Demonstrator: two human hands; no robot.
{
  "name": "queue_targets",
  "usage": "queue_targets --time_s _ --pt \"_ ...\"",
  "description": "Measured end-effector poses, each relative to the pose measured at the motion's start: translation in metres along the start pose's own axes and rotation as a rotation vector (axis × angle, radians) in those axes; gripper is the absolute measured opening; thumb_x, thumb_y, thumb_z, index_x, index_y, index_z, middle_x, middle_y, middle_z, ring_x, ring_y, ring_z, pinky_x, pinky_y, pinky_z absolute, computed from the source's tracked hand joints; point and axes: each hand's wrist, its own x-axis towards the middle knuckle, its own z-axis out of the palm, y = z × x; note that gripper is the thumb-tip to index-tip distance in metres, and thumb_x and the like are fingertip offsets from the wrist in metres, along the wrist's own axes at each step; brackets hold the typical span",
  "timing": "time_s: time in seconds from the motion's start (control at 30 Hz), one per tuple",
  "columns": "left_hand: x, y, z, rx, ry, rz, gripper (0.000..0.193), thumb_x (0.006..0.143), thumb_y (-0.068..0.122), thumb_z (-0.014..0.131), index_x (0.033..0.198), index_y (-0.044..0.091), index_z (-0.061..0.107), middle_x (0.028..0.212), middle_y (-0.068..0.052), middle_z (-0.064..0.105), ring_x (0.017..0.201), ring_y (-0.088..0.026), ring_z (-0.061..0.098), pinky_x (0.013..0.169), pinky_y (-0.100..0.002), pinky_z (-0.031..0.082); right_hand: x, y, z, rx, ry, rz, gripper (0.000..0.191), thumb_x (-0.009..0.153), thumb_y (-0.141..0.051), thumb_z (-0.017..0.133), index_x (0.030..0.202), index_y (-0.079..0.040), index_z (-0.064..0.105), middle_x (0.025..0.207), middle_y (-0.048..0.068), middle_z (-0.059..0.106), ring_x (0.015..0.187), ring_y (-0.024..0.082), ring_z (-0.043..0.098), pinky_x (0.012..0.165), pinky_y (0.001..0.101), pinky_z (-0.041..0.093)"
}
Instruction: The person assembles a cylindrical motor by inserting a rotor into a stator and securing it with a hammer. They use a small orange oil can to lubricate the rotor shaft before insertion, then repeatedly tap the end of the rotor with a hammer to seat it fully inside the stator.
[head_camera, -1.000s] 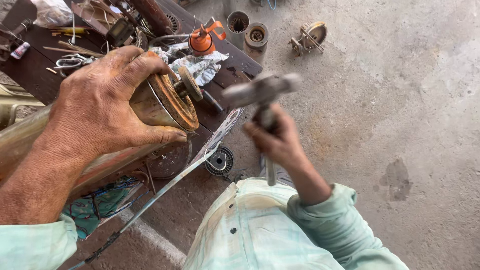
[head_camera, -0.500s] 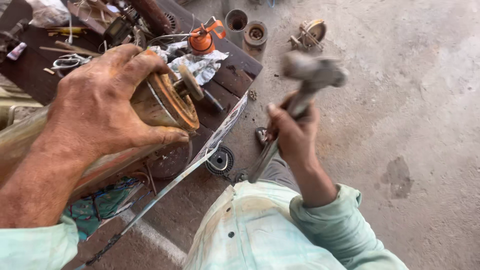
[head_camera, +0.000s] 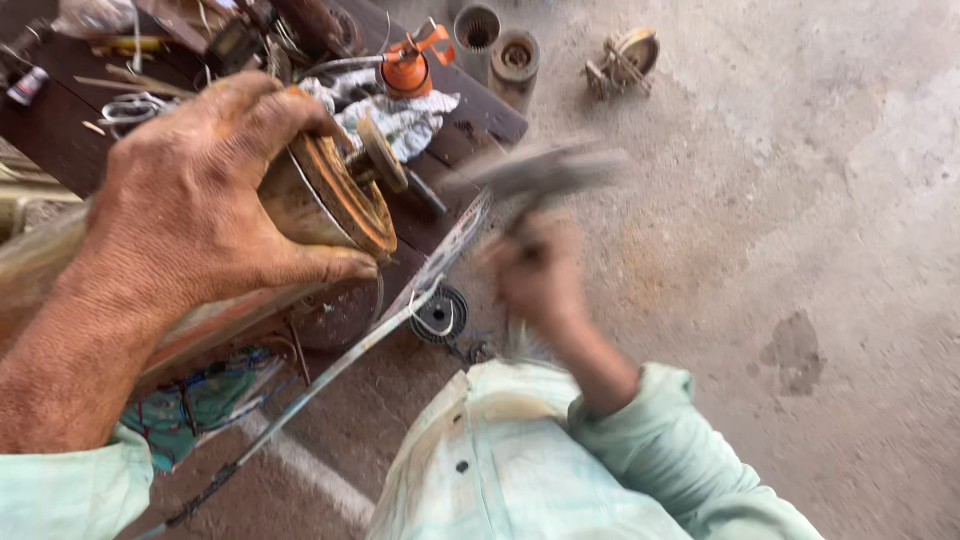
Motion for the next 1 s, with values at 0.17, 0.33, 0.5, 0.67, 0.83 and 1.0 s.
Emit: queue_targets --time_s 0.17,0.33,0.5,0.67,0.83,1.0 --pt "0.0 0.002 -0.002 0.048 0.125 0.104 0.109 0.045 0.073 0.091 0.13 0.011 0.063 0.135 -0.021 0.062 0.118 -0.04 0.065 0.098 -0.05 0.055 0.0 0.006 0.019 -0.213 -0.123 -0.122 0.03 0.093 -0.004 0.071 0.121 -0.005 0.062 0.086 0.001 0.06 0.08 0.013 0.054 0.071 0.0346 0.054" --pt "-0.003 0.0 0.003 0.103 0.078 0.072 0.115 0.039 0.074 0.091 0.133 0.013 0.064 0.137 -0.022 0.061 0.115 -0.041 0.066 0.097 -0.051 0.055 0.017 0.01 -0.004 -0.296 -0.024 0.217 0.025 0.092 -0.014 0.073 0.114 -0.003 0.064 0.083 0.005 0.061 0.073 0.018 0.059 0.068 0.0362 0.056" --pt "-0.005 -0.003 0.003 0.084 0.042 0.055 0.12 0.039 0.075 0.091 0.136 0.01 0.061 0.135 -0.023 0.061 0.114 -0.041 0.066 0.096 -0.052 0.055 0.042 0.018 0.023 -0.32 0.026 0.112 0.036 0.085 -0.012 0.073 0.119 -0.008 0.061 0.089 0.007 0.066 0.078 0.018 0.064 0.07 0.0363 0.054" --pt "-0.003 -0.001 0.002 0.097 0.07 0.11 0.115 0.04 0.074 0.09 0.132 0.01 0.062 0.135 -0.022 0.062 0.115 -0.039 0.067 0.097 -0.049 0.057 0.05 0.012 0.021 -0.436 -0.102 -0.007 0.028 0.09 -0.012 0.073 0.113 -0.004 0.06 0.086 0.013 0.068 0.078 0.025 0.065 0.077 0.0396 0.055" --pt "-0.003 -0.001 0.001 0.095 0.071 0.114 0.114 0.041 0.076 0.09 0.13 0.01 0.063 0.132 -0.022 0.063 0.111 -0.04 0.067 0.093 -0.05 0.057 0.057 0.019 0.011 0.034 0.171 0.241 0.029 0.09 -0.009 0.071 0.114 -0.002 0.057 0.084 0.014 0.059 0.068 0.032 0.062 0.063 0.0515 0.057" --pt "-0.005 0.002 -0.002 0.05 0.121 0.162 0.109 0.044 0.072 0.089 0.128 0.009 0.062 0.131 -0.019 0.063 0.113 -0.036 0.068 0.098 -0.048 0.058 0.057 0.031 0.024 -0.485 -0.114 -0.104 0.028 0.086 -0.008 0.076 0.112 -0.004 0.065 0.084 0.007 0.069 0.076 0.019 0.068 0.072 0.0391 0.057"
